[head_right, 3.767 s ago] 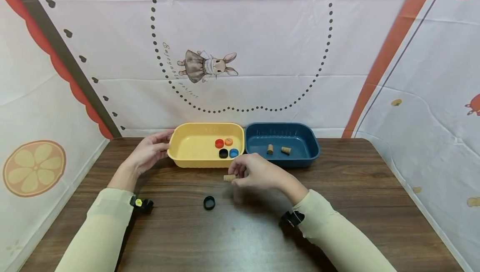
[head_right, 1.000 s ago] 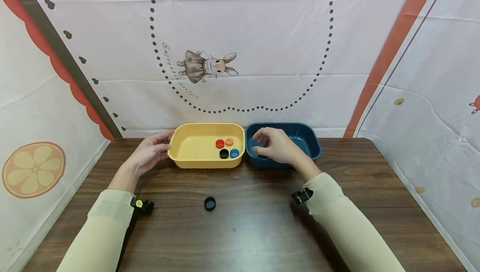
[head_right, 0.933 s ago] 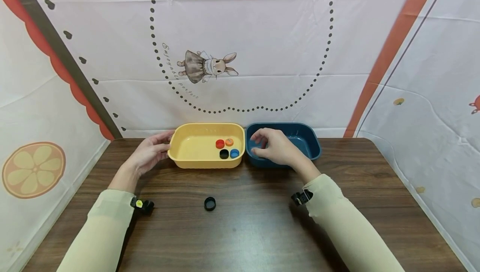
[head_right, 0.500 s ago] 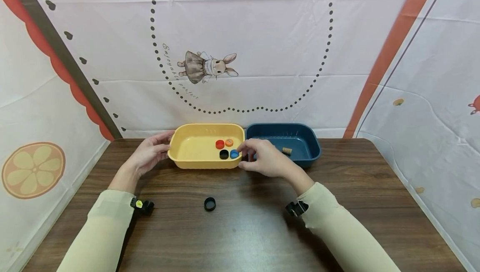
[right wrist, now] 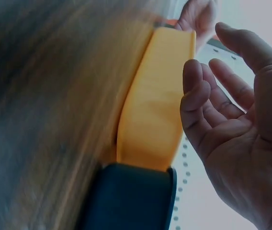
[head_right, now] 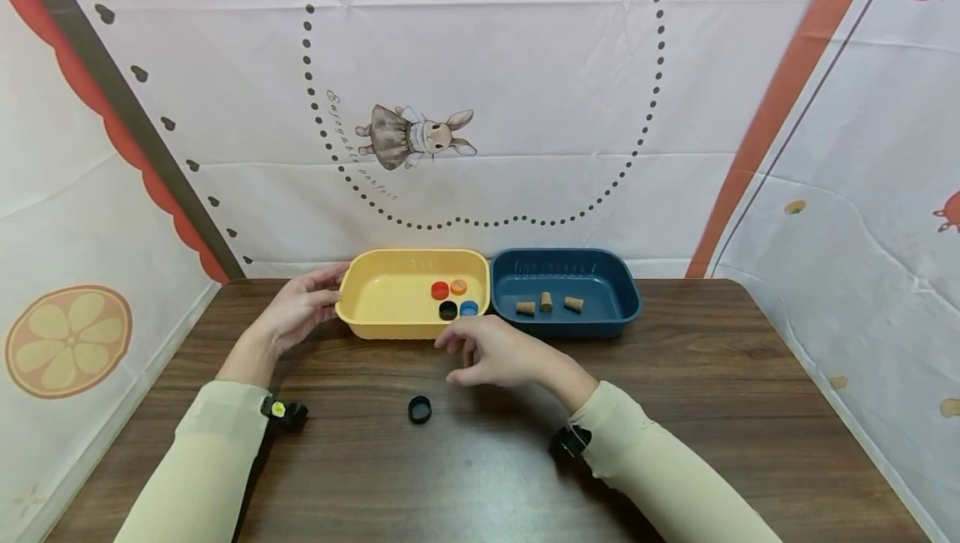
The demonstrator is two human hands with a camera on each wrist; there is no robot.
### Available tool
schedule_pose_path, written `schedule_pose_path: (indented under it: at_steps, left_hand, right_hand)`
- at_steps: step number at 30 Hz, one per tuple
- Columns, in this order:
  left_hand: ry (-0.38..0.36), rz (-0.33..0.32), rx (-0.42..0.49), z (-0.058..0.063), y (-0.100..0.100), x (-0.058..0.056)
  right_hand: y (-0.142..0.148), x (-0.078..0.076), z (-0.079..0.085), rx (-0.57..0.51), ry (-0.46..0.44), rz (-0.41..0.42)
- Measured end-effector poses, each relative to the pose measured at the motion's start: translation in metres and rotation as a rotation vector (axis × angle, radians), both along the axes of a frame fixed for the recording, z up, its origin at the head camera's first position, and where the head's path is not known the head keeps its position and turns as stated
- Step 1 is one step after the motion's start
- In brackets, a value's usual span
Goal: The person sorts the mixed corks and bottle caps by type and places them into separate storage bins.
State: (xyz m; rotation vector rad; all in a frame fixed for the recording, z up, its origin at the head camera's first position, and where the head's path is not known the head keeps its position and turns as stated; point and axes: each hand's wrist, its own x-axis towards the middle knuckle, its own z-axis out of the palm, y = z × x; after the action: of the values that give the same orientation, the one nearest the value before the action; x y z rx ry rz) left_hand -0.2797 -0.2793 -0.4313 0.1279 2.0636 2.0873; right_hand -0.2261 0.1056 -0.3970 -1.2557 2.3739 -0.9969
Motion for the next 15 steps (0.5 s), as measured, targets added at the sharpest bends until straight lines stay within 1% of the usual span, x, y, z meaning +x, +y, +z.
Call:
schedule_pose_path:
  at_steps: [7, 15]
  left_hand:
    - [0.002, 0.0, -0.002, 0.0, 0.0, 0.001]
    - [0.009, -0.001, -0.001, -0.001, 0.0, 0.001]
  right_hand:
    - [-0.009, 0.003, -0.006, 0.003, -0.066, 0.074]
    - [-0.018, 0.001, -0.014, 0.013, -0.121, 0.126]
